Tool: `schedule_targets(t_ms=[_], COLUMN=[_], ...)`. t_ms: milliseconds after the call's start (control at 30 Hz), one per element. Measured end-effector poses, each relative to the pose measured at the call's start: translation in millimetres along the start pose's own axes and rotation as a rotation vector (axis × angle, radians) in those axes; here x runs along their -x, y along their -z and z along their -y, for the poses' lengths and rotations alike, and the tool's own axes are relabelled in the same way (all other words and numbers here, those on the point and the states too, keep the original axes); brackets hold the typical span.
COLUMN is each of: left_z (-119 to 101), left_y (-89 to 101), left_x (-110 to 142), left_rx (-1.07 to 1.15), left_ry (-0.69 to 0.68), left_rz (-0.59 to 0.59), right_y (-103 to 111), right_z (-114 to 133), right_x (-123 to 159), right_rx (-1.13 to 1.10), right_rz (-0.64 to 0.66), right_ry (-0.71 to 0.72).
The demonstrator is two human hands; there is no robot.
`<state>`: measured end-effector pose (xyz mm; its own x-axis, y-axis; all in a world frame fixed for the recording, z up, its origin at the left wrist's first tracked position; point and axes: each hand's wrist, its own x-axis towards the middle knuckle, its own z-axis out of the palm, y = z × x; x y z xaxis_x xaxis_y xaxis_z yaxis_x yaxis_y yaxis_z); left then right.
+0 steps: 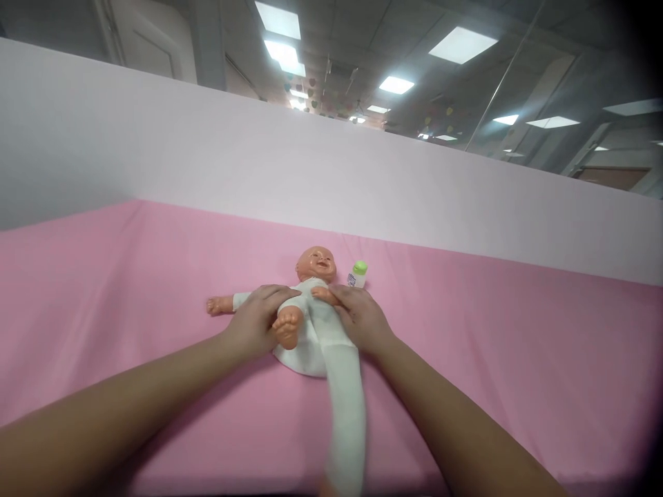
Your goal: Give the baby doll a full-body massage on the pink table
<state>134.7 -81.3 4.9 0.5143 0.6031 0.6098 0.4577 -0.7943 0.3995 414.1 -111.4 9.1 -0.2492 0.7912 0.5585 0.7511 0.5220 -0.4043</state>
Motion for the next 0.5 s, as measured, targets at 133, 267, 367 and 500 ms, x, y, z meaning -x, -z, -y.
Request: schedule_targets(t_ms=[133,267,367,500], left_z=[-8,-33,-57,-73], left_y=[4.1,13.1,17.1,14.5], left_x=[3,10,17,25], left_rx=[0.009,0.097,0.191,0.273], left_ry=[-0.149,-0.401,-0.554,-0.604], left_rz=[-0.03,-0.098,0.013,0.206], right_y=[5,18,32,44], right_z=[-6,-35,-63,-92], right_x=[1,2,4,9], right_rx=[-0.076,-0.298,-0.475,-0.45], right_rz=[-0.044,-0.255,-0.322,-0.214], right_ry=[-0.133,-0.381,-0.544,-0.827])
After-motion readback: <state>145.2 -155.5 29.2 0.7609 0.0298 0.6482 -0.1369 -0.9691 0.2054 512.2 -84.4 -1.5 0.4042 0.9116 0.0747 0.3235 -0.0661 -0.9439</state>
